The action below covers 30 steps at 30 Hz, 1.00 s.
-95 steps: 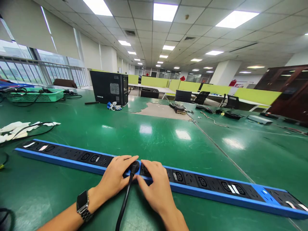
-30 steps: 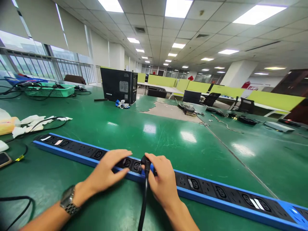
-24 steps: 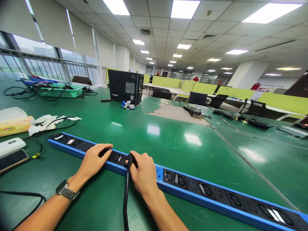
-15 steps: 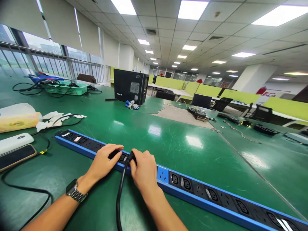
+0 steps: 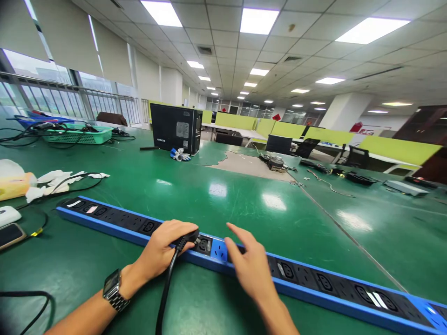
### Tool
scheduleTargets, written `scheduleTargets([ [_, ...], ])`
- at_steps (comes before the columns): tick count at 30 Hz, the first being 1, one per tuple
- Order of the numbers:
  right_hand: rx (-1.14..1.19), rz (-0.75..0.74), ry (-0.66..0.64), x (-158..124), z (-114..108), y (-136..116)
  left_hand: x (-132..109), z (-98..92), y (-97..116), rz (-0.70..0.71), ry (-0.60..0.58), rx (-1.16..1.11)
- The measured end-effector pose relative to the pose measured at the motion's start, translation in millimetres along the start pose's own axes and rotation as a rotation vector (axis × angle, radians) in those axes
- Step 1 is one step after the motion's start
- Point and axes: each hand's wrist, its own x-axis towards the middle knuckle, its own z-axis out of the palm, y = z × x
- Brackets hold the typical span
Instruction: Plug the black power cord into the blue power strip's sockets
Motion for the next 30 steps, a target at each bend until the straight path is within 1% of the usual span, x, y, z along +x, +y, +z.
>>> scheduleTargets([
  [2,-0.097,0.12,0.175,-7,-24,28,8,14.7,10,-0.017,-0.065,-0.004],
  [4,-0.161,0.162,0.275,-15,-37,47,13,28.4,18,-0.032,-0.137,0.01],
  [5,-0.172,0.158,0.292,-18,-40,52,15,34.7,22,-0.039,-0.161,0.017],
  [7,-0.165,0.122,0.281,-23,-40,53,16,46.0,29,-0.06,-0.172,0.028],
  [11,-0.131,0.017,0.245,-25,-30,37,18,61.3,39,-0.125,-0.121,0.067],
  [14,-0.108,-0.038,0.204,-26,-24,26,21,63.9,43,-0.171,-0.077,0.104],
  [19,-0.057,-0.107,0.087,-29,-17,16,22,59.6,41,-0.174,-0.134,0.102],
  [21,-0.038,-0.133,0.056,-29,-15,13,20,58.3,40,-0.187,-0.131,0.092],
  [26,-0.022,-0.112,0.06,-28,-12,11,18,55.6,38,-0.225,-0.127,0.034],
  [28,-0.024,-0.101,0.06,-28,-12,12,17,53.7,36,-0.202,-0.147,0.016],
  [30,-0.025,-0.101,0.05,-28,-12,13,16,51.7,33,-0.145,-0.177,0.012],
])
